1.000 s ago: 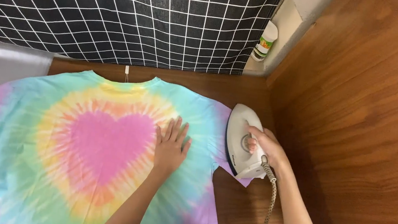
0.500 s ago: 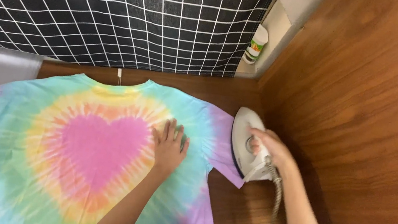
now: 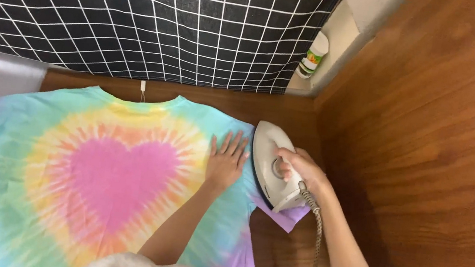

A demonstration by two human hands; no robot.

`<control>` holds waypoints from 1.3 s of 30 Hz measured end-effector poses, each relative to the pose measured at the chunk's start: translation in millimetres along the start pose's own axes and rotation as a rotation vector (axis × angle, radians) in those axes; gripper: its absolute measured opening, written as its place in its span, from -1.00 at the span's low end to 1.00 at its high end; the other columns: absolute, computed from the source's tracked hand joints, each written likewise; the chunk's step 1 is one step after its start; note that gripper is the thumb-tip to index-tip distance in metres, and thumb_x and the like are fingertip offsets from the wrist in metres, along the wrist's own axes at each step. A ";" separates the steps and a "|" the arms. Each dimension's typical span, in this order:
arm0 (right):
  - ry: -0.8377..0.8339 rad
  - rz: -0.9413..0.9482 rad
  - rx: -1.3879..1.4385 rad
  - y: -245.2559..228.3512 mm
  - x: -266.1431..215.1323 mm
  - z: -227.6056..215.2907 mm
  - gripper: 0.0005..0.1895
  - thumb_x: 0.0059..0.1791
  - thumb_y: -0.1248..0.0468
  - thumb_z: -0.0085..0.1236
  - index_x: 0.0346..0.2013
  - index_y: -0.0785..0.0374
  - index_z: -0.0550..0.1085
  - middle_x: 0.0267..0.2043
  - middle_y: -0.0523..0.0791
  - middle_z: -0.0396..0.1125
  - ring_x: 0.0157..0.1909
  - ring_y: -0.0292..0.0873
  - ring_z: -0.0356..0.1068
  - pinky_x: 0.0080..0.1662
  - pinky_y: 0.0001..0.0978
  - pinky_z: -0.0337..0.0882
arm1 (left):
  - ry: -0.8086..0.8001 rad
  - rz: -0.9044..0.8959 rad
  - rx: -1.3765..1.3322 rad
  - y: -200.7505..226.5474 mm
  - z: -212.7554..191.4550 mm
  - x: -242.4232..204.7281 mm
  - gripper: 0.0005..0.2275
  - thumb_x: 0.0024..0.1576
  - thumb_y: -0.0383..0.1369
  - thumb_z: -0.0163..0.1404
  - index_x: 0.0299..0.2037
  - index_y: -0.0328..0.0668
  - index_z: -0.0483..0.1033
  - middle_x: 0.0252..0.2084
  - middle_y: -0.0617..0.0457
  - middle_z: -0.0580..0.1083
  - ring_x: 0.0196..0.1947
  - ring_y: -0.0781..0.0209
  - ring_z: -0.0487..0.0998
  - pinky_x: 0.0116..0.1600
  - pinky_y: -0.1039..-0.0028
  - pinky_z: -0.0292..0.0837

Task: Ironing a tie-dye t-shirt, folding it neatly, and placing it into a plastic shipping bag.

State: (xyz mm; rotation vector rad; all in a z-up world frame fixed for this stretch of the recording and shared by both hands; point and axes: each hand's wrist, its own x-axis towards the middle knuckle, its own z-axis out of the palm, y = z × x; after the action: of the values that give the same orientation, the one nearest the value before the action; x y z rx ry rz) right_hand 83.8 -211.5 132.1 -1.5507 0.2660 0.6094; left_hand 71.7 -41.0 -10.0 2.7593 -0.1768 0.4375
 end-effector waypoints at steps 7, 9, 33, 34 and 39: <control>0.029 0.015 0.034 9.9 -1.1 -27.7 -0.73 -0.17 0.27 0.04 -0.35 0.38 0.21 -0.73 -0.22 -0.04 -0.76 -0.34 0.00 -0.70 -0.49 0.11 | -0.047 0.016 0.023 -0.7 -5.0 -0.8 -0.59 0.14 -0.01 -0.52 0.18 0.23 0.07 0.29 0.22 -0.03 0.29 0.19 -0.10 0.28 0.04 -0.39; 0.042 0.043 0.040 19.4 -0.3 -45.7 -0.71 -0.17 0.26 0.05 -0.33 0.38 0.22 -0.74 -0.23 -0.05 -0.77 -0.34 0.00 -0.69 -0.48 0.12 | -0.155 -0.006 0.052 -1.4 -0.6 1.9 -0.56 0.13 0.01 -0.56 0.21 0.25 -0.01 0.31 0.26 -0.12 0.30 0.20 -0.17 0.28 0.03 -0.44; 0.064 -0.033 0.122 2.1 -46.8 15.4 -0.62 -0.20 0.24 0.12 -0.26 0.40 0.22 -0.77 -0.21 -0.02 -0.77 -0.33 0.02 -0.69 -0.47 0.15 | -0.036 -0.006 0.045 1.1 0.1 -0.6 -0.61 0.19 -0.10 -0.63 0.19 0.22 0.07 0.28 0.21 0.01 0.28 0.21 -0.07 0.27 0.07 -0.45; 0.064 -0.036 0.126 9.5 -42.4 16.5 -0.62 -0.20 0.24 0.12 -0.26 0.40 0.22 -0.77 -0.21 -0.02 -0.77 -0.33 0.02 -0.69 -0.47 0.15 | -0.035 -0.002 0.048 -1.2 5.5 -1.3 -0.61 0.19 -0.10 -0.63 0.19 0.22 0.07 0.28 0.21 0.01 0.28 0.21 -0.07 0.27 0.07 -0.45; 0.042 -0.025 0.109 23.5 -34.2 7.0 -0.62 -0.18 0.26 0.10 -0.24 0.46 0.21 -0.76 -0.24 -0.02 -0.79 -0.36 0.01 -0.71 -0.49 0.15 | -0.059 -0.007 0.056 -1.7 7.2 -0.9 -0.59 0.18 -0.08 -0.66 0.18 0.23 0.07 0.28 0.23 0.00 0.29 0.21 -0.09 0.29 0.07 -0.44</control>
State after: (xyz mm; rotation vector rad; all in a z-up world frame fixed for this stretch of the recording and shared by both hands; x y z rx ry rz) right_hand 41.8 -213.6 130.4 -1.4609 0.3058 0.5347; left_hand 73.2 -41.9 -17.3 2.8291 -0.1715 0.3649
